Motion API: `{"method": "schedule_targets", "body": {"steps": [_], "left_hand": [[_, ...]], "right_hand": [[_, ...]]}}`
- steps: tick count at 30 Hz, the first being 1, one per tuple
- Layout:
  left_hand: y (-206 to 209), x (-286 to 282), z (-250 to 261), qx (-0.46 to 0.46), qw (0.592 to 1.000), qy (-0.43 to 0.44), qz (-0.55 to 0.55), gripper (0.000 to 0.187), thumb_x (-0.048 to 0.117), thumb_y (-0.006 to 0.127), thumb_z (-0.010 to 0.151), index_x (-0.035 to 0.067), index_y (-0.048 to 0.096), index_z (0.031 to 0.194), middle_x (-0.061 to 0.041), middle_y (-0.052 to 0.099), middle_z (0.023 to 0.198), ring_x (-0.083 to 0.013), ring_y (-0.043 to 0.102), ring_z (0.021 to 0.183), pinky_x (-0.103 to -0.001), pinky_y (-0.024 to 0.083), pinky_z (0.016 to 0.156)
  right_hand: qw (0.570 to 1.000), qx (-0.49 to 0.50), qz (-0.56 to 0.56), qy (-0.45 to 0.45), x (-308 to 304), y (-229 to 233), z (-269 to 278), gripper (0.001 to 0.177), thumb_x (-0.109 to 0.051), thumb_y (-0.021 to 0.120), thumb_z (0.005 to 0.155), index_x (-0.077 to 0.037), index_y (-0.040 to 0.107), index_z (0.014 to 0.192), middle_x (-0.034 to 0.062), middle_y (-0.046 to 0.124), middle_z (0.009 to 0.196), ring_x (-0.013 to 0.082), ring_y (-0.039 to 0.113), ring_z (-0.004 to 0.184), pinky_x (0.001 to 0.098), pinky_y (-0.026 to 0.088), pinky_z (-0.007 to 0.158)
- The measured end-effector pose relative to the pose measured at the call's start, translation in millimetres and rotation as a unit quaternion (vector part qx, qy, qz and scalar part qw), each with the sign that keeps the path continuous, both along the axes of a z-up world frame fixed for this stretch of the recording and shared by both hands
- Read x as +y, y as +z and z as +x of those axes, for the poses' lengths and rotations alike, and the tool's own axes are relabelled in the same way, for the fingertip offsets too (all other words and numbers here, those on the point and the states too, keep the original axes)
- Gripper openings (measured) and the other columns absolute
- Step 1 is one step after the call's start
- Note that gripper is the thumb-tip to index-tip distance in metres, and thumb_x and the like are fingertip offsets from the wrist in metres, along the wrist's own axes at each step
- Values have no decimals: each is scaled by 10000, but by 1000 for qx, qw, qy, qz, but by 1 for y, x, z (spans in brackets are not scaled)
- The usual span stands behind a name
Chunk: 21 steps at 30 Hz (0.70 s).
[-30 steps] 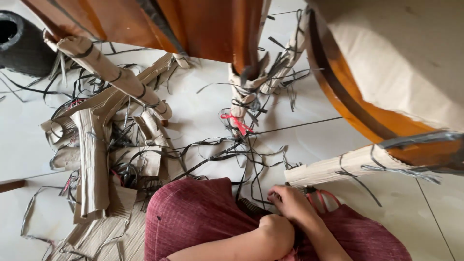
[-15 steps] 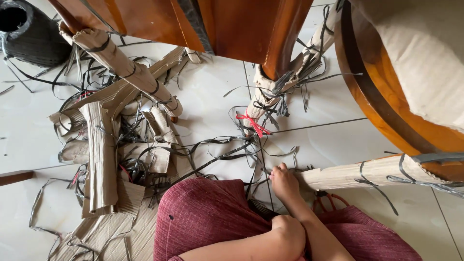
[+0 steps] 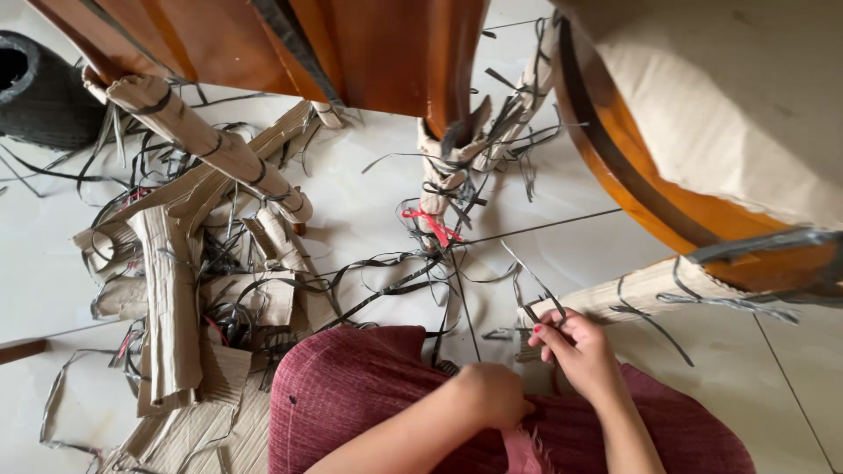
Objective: Wrapping wooden furniture legs with cardboard and securing them with plastic ties
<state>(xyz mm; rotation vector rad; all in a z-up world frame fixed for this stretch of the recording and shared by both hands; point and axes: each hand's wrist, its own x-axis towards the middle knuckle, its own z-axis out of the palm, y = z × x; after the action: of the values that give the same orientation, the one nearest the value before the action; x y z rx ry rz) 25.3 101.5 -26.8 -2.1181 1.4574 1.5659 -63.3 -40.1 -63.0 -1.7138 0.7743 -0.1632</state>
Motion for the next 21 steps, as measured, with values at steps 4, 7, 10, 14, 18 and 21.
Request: {"method": "schedule_targets", "body": {"steps": [4,7,10,14,18,21], "left_hand": [[17,10,35,27,999,1,-41,662,543,502,964,-35,695,1224,-248,691,1247,-397,673,1135,-470,533,911],[38,12,49,-15,998,48,-37,716,634,504,936,-14,722,1150,-235,723,1135,-413,690,1049,-488,541,859],[31,11,50,-40,978,169,-115,632,721,562,866,176,679,1163,-150,738,1094,-360,692,1047,-444,511,867],[12,1,45,61,931,235,-274,335,384,648,901,180,660,1167,-3,716,1016,-226,685,885,-379,501,787],[4,-1,48,94,921,226,-303,210,189,538,967,164,737,904,15,689,665,-165,642,618,-331,499,666],[28,-4,47,203,914,286,-203,284,183,458,1059,122,731,1009,-22,714,680,-111,585,583,-274,472,629]], "right_hand": [[1000,18,-5,-25,-1,19,-26,101,-150,721,935,-50,714,945,65,763,718,157,556,534,288,484,545],[998,-38,-56,7,-1,22,-35,159,-205,671,978,-93,687,865,14,660,625,131,609,679,267,486,792],[998,-8,-52,-40,-2,22,-36,237,-240,720,916,-52,803,1035,21,819,1010,111,708,981,252,511,934],[998,31,-8,-59,-2,38,-31,231,-155,717,908,-72,800,1106,57,832,1088,155,738,1043,270,544,942],[980,194,-47,-16,-9,54,-30,313,-292,743,916,-190,713,1210,57,823,735,170,692,564,299,506,593],[979,196,-57,19,-17,41,-34,173,-309,715,936,-213,788,1061,21,847,780,150,750,638,295,538,601]]}}
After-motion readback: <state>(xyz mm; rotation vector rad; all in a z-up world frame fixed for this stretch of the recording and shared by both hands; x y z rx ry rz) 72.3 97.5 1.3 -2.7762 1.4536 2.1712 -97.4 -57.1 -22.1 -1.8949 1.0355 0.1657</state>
